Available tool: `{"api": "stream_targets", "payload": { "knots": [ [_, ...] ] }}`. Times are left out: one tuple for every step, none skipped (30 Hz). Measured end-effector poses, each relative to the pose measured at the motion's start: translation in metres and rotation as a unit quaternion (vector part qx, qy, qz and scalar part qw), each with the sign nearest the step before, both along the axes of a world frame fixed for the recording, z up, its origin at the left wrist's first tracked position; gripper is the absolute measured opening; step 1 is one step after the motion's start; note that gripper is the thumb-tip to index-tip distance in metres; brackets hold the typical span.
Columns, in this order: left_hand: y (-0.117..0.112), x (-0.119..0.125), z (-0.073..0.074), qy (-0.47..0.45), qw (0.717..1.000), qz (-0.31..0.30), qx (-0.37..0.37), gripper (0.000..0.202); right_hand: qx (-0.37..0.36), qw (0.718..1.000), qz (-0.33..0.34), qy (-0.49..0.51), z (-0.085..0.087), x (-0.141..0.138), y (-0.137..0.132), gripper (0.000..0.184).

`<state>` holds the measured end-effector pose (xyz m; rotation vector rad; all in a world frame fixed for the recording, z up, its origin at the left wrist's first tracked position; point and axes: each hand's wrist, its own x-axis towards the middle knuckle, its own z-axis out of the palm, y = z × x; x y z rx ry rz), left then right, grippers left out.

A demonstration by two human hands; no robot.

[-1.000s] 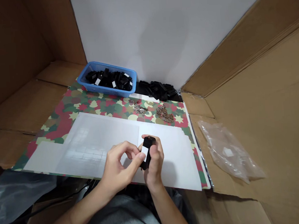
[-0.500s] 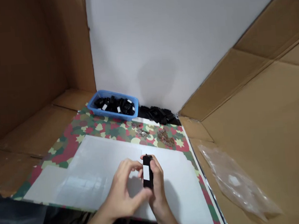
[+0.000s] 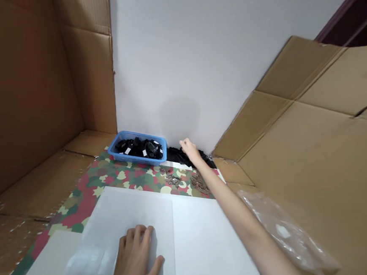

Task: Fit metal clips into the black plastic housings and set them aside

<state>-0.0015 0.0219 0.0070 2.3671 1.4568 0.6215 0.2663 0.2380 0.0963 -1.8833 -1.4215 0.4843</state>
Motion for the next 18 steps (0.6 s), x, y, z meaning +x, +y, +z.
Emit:
{"api": "stream_targets", "payload": {
  "knots": [
    [0.000,-0.001,-0.001,-0.006,1.000,0.000,0.001,0.042,-0.019,0.999,-0.018,-0.025,-0.005,0.016,-0.006,0.031],
    [0.001,-0.001,-0.002,-0.021,1.000,0.003,0.001,0.041,-0.038,0.998,-0.035,-0.048,-0.010,0.031,-0.012,0.030],
    [0.001,-0.002,-0.001,-0.041,0.999,0.010,0.004,0.040,-0.055,0.995,-0.051,-0.068,-0.015,0.043,-0.017,0.029],
    [0.001,-0.002,0.000,-0.065,0.998,0.019,0.009,0.039,-0.072,0.992,-0.066,-0.086,-0.020,0.053,-0.020,0.029],
    [0.002,-0.002,0.003,-0.090,0.995,0.030,0.015,0.037,-0.085,0.988,-0.080,-0.099,-0.024,0.059,-0.021,0.029],
    [0.001,-0.003,0.005,-0.113,0.993,0.040,0.021,0.035,-0.096,0.985,-0.090,-0.108,-0.027,0.063,-0.020,0.029],
    [0.001,-0.003,0.008,-0.132,0.990,0.047,0.024,0.034,-0.103,0.984,-0.098,-0.112,-0.030,0.064,-0.018,0.029],
    [0.000,-0.004,0.012,-0.149,0.987,0.051,0.025,0.032,-0.104,0.983,-0.102,-0.109,-0.032,0.064,-0.015,0.028],
    [0.000,-0.004,0.015,-0.164,0.985,0.055,0.023,0.031,-0.102,0.984,-0.102,-0.101,-0.032,0.063,-0.012,0.028],
    [-0.001,-0.004,0.018,-0.180,0.982,0.057,0.019,0.030,-0.096,0.987,-0.098,-0.088,-0.032,0.061,-0.010,0.026],
    [-0.001,-0.004,0.021,-0.196,0.979,0.059,0.010,0.029,-0.088,0.990,-0.090,-0.070,-0.031,0.060,-0.011,0.025],
    [0.000,-0.004,0.023,-0.213,0.975,0.062,-0.001,0.028,-0.078,0.993,-0.078,-0.048,-0.029,0.059,-0.013,0.025],
    [0.001,-0.004,0.026,-0.230,0.971,0.065,-0.015,0.026,-0.066,0.996,-0.059,-0.020,-0.028,0.058,-0.018,0.026],
    [0.003,-0.003,0.029,-0.245,0.967,0.062,-0.034,0.025,-0.056,0.998,-0.033,0.013,-0.026,0.056,-0.025,0.029],
    [0.007,-0.001,0.032,-0.261,0.962,0.054,-0.055,0.023,-0.049,0.998,-0.003,0.050,-0.025,0.053,-0.034,0.033],
    [0.011,0.001,0.035,-0.279,0.956,0.043,-0.076,0.023,-0.046,0.994,0.030,0.090,-0.025,0.049,-0.045,0.037],
    [0.017,0.004,0.038,-0.300,0.949,0.029,-0.096,0.024,-0.048,0.988,0.065,0.132,-0.026,0.042,-0.057,0.041],
    [0.023,0.007,0.041,-0.326,0.939,0.019,-0.112,0.026,-0.055,0.978,0.100,0.174,-0.028,0.034,-0.070,0.044]
  ]
}}
